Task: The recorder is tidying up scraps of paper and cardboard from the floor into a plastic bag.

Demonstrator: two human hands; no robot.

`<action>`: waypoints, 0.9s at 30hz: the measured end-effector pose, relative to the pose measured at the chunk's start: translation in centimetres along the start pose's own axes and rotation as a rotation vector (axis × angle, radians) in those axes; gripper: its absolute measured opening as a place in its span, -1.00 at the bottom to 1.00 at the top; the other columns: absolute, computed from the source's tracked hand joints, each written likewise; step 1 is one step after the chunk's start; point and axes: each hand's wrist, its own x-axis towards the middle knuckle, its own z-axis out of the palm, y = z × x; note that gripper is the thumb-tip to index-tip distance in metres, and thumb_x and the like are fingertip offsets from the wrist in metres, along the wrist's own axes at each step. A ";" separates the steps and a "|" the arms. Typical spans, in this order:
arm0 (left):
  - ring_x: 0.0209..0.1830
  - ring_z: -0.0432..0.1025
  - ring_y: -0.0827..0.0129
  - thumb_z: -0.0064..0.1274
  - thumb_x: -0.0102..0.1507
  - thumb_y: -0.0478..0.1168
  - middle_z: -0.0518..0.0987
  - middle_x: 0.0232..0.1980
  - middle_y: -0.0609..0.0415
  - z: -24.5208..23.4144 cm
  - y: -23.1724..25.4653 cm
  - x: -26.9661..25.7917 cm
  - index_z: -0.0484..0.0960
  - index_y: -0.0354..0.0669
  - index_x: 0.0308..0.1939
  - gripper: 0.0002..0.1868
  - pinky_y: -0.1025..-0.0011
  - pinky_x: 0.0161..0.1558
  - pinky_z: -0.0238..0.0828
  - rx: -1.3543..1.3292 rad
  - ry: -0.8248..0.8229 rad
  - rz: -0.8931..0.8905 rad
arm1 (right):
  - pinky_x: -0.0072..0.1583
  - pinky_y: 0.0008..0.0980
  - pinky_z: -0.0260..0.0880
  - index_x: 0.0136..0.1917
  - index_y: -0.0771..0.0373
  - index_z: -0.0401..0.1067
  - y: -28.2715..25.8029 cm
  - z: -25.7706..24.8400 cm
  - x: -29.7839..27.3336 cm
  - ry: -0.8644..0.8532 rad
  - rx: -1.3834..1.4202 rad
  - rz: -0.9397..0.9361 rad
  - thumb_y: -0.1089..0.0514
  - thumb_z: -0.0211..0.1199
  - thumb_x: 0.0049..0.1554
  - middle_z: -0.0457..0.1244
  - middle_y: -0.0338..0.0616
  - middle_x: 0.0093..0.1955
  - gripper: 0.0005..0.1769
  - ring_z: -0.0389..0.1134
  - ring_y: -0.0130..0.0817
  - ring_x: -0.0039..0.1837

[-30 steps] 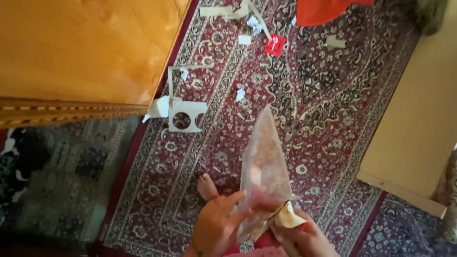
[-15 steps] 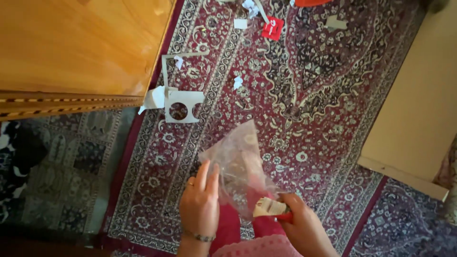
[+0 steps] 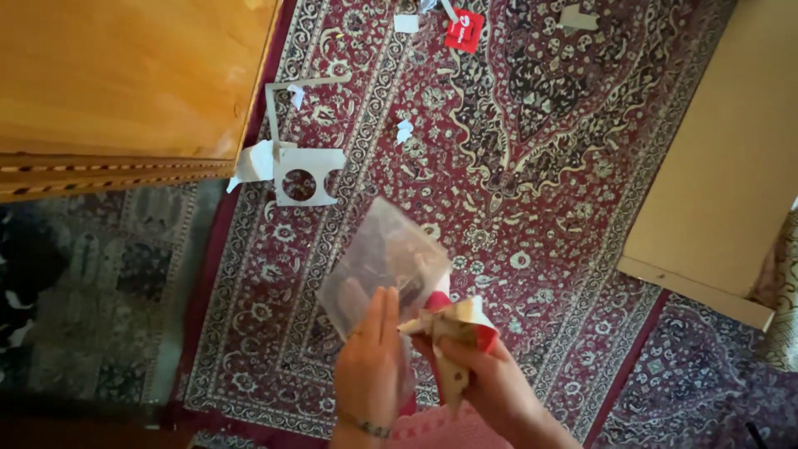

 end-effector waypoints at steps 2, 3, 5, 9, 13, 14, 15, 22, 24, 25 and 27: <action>0.08 0.51 0.13 0.00 0.16 -0.36 0.41 0.42 -0.09 0.1 -0.6 -0.5 0.29 -0.21 0.48 -0.25 0.33 -0.05 0.50 0.230 -0.026 -0.055 | 0.08 0.55 0.06 0.47 0.46 0.24 0.8 -3.1 1.4 -0.051 -0.465 -0.026 0.40 0.16 0.24 0.26 0.54 0.14 -0.46 0.19 0.67 0.04; 0.08 0.51 0.13 0.00 0.16 -0.36 0.41 0.42 -0.09 0.1 -0.6 -0.5 0.29 -0.21 0.48 -0.25 0.33 -0.05 0.50 0.231 -0.030 -0.058 | 0.08 0.55 0.06 0.47 0.46 0.24 0.7 -3.0 1.0 -0.050 -0.464 -0.020 0.40 0.16 0.24 0.26 0.54 0.14 -0.46 0.19 0.67 0.04; -0.02 0.52 0.15 -0.01 0.16 -0.37 0.39 0.44 -0.09 0.2 -0.7 -0.4 0.24 -0.32 0.48 -0.24 0.29 -0.10 0.50 0.252 -0.096 -0.117 | 0.35 -0.09 0.30 0.42 0.36 0.27 0.1 -2.8 0.2 -0.010 0.215 0.048 0.17 0.13 0.16 0.32 0.24 0.23 -0.43 0.35 0.02 0.27; -0.05 0.52 0.06 0.06 0.13 -0.13 0.39 0.37 -0.15 1.3 -0.1 -0.7 0.24 -0.40 0.41 -0.20 0.23 -0.21 0.48 0.238 -0.108 -0.020 | 0.32 -0.05 0.36 0.40 0.10 0.25 1.7 -0.9 -0.7 -0.127 0.217 -0.044 0.17 0.10 0.04 0.34 0.07 0.28 -0.37 0.39 0.00 0.29; 0.07 0.51 0.04 -0.02 0.27 -0.31 0.37 0.48 -0.07 2.3 -0.1 -1.7 0.25 -0.20 0.51 -0.31 0.21 -0.02 0.50 0.039 -0.119 -0.153 | 0.29 -0.16 0.35 0.39 0.34 0.23 4.0 -1.5 0.6 -0.124 0.016 -0.206 0.24 0.13 0.14 0.33 0.00 0.29 -0.46 0.37 -0.14 0.33; 0.21 0.51 0.02 -0.06 0.26 -0.40 0.41 0.44 -0.07 2.4 -0.1 -1.9 0.28 -0.20 0.48 -0.34 0.25 0.09 0.53 -0.050 0.078 -0.166 | 0.31 -0.19 0.40 0.36 0.32 0.21 3.7 -0.4 0.4 -0.130 0.000 -0.292 0.25 0.10 0.12 0.34 -0.05 0.28 -0.48 0.41 -0.18 0.34; 0.21 0.51 0.02 -0.06 0.26 -0.40 0.41 0.44 -0.07 1.7 0.0 -1.8 0.28 -0.20 0.48 -0.34 0.25 0.09 0.53 -0.049 0.078 -0.167 | 0.31 -0.19 0.40 0.36 0.32 0.21 4.2 -1.2 0.8 -0.131 0.000 -0.290 0.25 0.10 0.12 0.34 -0.05 0.28 -0.48 0.41 -0.18 0.34; 0.23 0.44 -0.12 -0.07 0.21 -0.42 0.25 0.52 -0.24 1.4 0.5 -2.3 0.13 -0.28 0.51 -0.25 0.26 -0.01 0.54 -0.222 -0.024 -0.251 | 0.02 -0.08 0.48 0.40 0.21 0.22 7.3 -2.7 4.6 0.002 -1.246 -0.369 0.11 0.27 0.17 0.41 0.17 0.03 -0.43 0.49 0.05 0.06; 0.32 0.40 -0.19 -0.04 0.18 -0.42 0.23 0.52 -0.29 1.2 0.3 -2.4 0.13 -0.31 0.51 -0.22 0.30 -0.01 0.55 -0.191 0.019 -0.184 | 0.03 -0.02 0.41 0.45 0.19 0.16 6.9 -2.0 4.9 0.054 -1.460 -0.306 0.06 0.26 0.19 0.39 0.27 0.01 -0.38 0.44 0.17 0.07; 0.28 0.42 -0.18 -0.04 0.15 -0.43 0.26 0.51 -0.26 0.7 0.2 -2.4 0.17 -0.31 0.50 -0.21 0.23 0.01 0.53 -0.176 0.045 -0.158 | 0.03 0.02 0.41 0.51 0.18 0.09 6.1 -1.1 4.7 0.039 -1.628 -0.190 0.01 0.22 0.22 0.41 0.28 0.00 -0.32 0.45 0.18 0.03; 0.23 0.45 -0.17 -0.04 0.12 -0.44 0.29 0.49 -0.23 0.2 0.0 -2.7 0.20 -0.32 0.50 -0.19 0.16 0.03 0.51 -0.160 0.069 -0.132 | 0.02 0.06 0.41 0.58 0.17 0.02 6.2 -2.3 7.9 0.022 -1.790 -0.065 -0.05 0.19 0.25 0.43 0.28 -0.02 -0.26 0.45 0.19 -0.01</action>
